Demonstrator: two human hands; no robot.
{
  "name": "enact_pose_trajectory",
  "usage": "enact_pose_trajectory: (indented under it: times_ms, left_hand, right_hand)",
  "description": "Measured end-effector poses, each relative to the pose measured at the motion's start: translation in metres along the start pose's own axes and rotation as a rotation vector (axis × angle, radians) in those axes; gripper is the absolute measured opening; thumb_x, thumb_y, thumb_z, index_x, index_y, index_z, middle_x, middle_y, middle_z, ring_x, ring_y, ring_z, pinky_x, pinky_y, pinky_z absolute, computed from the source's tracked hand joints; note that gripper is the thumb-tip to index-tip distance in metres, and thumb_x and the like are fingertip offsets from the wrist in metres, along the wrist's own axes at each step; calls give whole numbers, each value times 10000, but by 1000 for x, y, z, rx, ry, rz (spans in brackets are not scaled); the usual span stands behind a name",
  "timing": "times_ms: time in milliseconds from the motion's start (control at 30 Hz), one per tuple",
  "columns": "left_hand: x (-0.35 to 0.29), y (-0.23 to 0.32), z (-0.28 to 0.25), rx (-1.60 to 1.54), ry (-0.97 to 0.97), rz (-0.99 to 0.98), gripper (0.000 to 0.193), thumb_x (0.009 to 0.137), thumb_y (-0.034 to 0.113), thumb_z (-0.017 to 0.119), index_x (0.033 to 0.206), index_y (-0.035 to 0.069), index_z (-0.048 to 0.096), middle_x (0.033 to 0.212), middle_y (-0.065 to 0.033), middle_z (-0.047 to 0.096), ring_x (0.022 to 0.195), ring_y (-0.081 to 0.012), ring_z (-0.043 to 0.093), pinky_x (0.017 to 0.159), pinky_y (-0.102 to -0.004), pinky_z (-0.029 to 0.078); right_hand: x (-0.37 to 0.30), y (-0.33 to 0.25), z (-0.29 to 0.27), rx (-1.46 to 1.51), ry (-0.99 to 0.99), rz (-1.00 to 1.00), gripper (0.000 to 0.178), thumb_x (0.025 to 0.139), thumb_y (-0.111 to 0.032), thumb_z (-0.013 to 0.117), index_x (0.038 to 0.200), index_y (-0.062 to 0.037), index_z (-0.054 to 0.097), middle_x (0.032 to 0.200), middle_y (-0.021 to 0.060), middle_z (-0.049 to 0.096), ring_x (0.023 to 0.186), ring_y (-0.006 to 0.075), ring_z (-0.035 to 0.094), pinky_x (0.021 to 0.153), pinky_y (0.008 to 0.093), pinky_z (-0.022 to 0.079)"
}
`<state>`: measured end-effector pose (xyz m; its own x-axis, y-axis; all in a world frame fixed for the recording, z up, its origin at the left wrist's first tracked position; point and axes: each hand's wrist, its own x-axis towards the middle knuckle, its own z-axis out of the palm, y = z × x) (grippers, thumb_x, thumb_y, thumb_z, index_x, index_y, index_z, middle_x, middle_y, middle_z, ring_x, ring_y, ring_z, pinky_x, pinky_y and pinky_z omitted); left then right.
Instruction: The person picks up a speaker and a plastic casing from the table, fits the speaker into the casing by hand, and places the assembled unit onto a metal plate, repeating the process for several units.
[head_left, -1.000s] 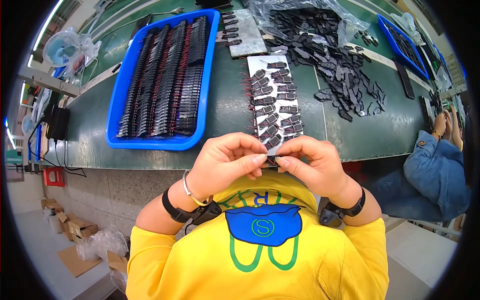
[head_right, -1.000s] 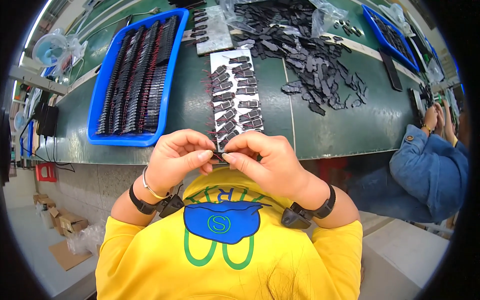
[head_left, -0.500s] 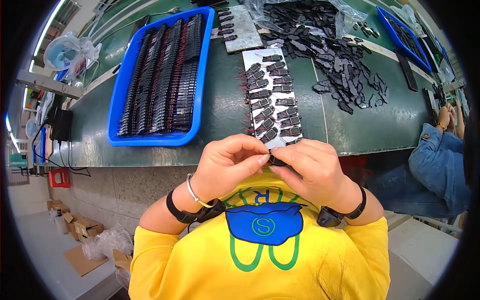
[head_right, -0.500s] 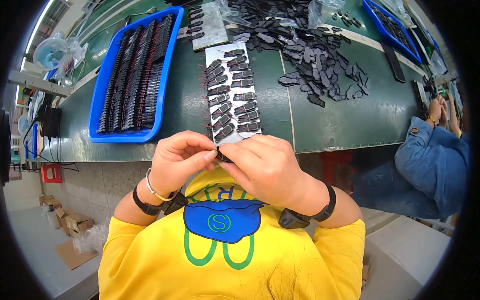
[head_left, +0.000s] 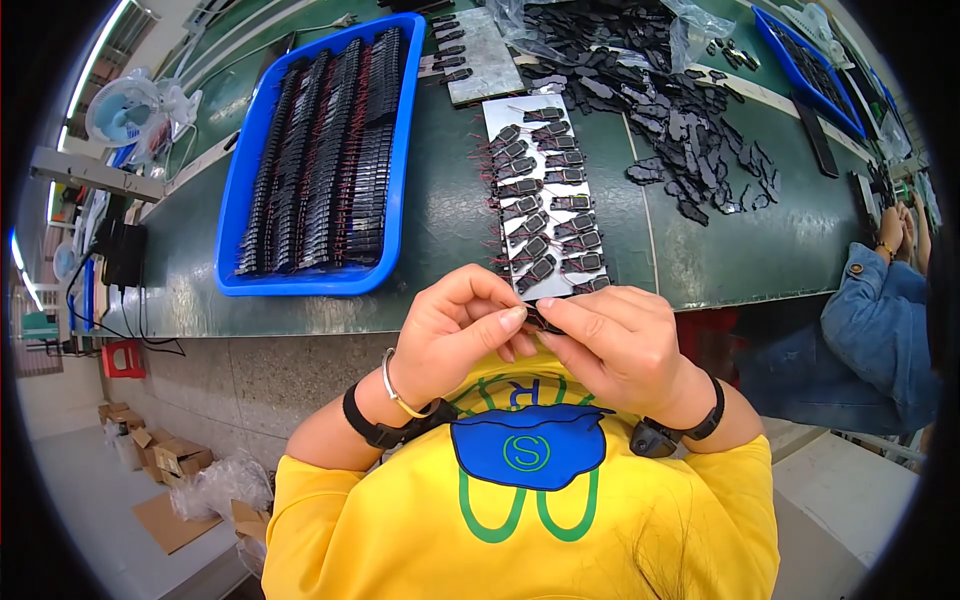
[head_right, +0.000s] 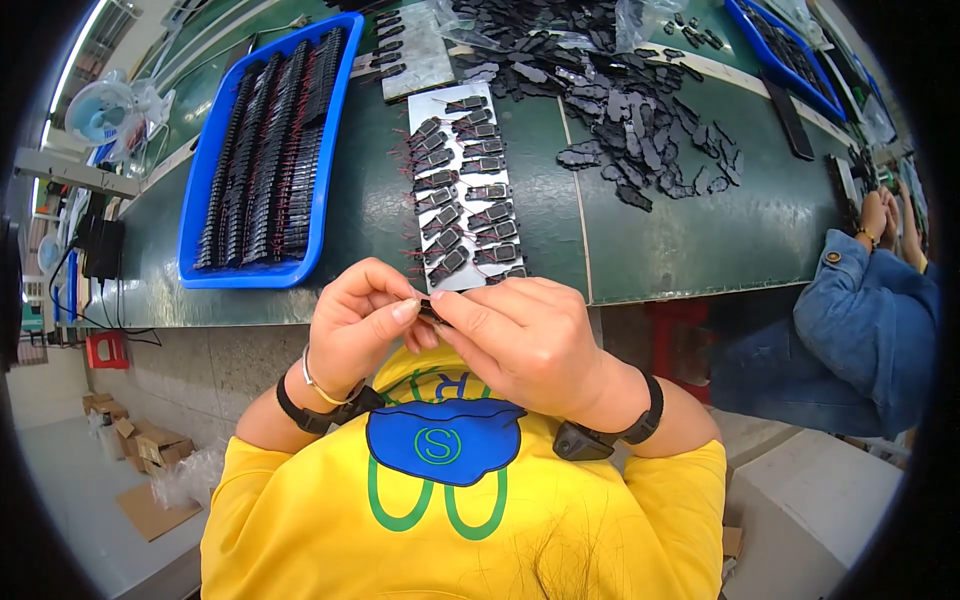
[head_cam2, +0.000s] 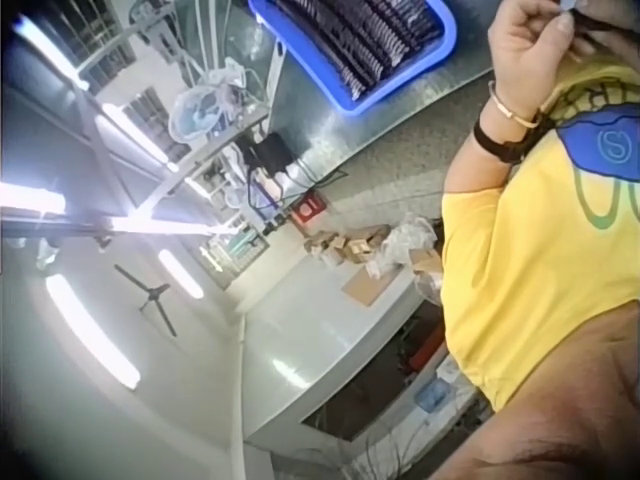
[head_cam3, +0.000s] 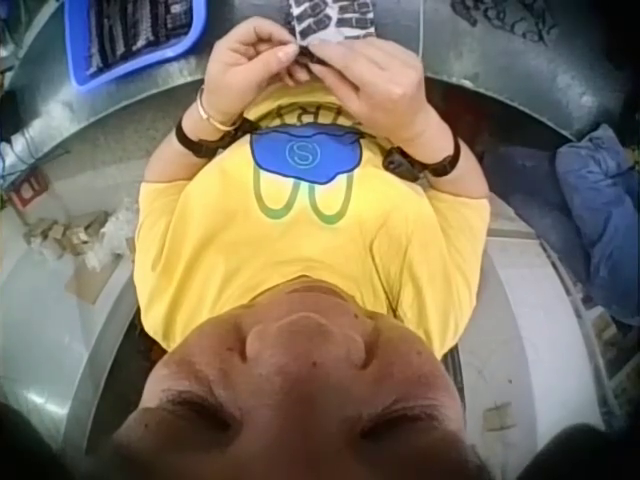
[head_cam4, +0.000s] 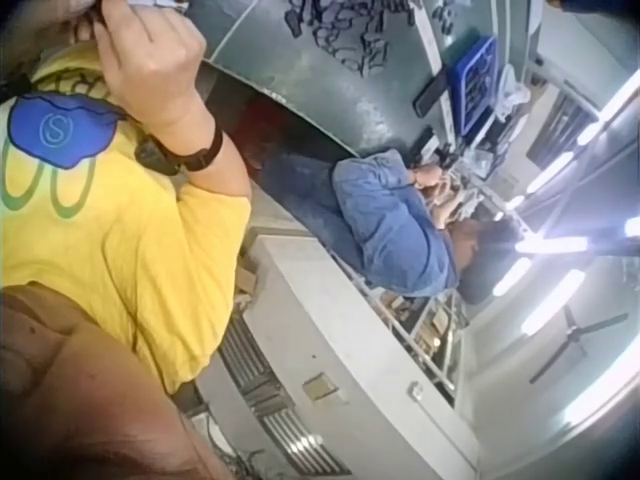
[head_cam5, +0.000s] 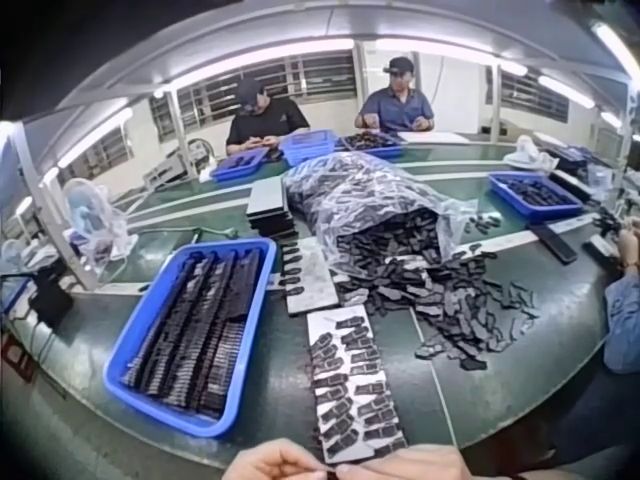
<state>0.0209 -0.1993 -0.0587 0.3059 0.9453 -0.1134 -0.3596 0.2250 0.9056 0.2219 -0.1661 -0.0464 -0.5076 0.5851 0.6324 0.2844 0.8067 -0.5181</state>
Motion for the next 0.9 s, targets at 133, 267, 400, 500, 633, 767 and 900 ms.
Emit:
enact_pose_trajectory:
  times_ms: [133,267,400,500,633,767,900]
  left_hand:
    - [3,-2,-5,-122,-26,-48,65,911,47,534,953,3,511,851,-156,645,735,-211,671,596,-259,540]
    - [5,-1,-6,-242,-56,-103,74,911,65,539,943,6,508,855,-154,644,734,-221,672,580,-256,541]
    - [6,-3,-7,-289,-70,-124,98,912,72,541,976,0,521,876,-150,645,736,-221,672,574,-253,542]
    - [6,1,-5,-278,-45,-164,125,911,86,553,989,-12,549,872,-142,653,710,-198,666,568,-242,535]
    - [8,6,-2,-78,3,-204,154,907,103,573,983,-29,596,837,-126,666,658,-153,648,554,-223,518]
    - [9,13,6,137,63,-210,162,902,114,591,946,-38,628,783,-108,676,611,-116,626,528,-201,495]
    - [8,13,7,140,77,-189,150,899,108,595,922,-34,637,755,-102,679,590,-105,616,498,-189,475]
  right_hand:
    - [1,0,0,1,-1,-17,279,657,-22,733,929,-15,672,743,93,652,575,227,618,500,295,469]
    - [0,0,-1,-8,-16,-38,269,661,-23,733,925,-22,681,749,85,651,587,221,620,504,292,469]
    - [-1,1,-3,-31,-26,-61,264,663,-21,733,923,-29,686,757,74,649,600,212,619,503,288,462]
    - [-1,1,-5,-52,-35,-71,265,662,-19,734,922,-31,687,760,66,647,603,205,614,501,285,454]
    - [-1,2,-5,-83,-21,-104,264,659,-14,735,917,-29,682,757,60,643,594,202,603,498,284,444]
    - [-3,4,-4,-114,-14,-120,256,659,-10,734,908,-28,679,756,58,640,587,199,595,500,284,441]
    - [-3,4,-4,-107,-4,-123,283,653,-14,742,925,-20,665,761,66,640,599,209,605,506,289,447]
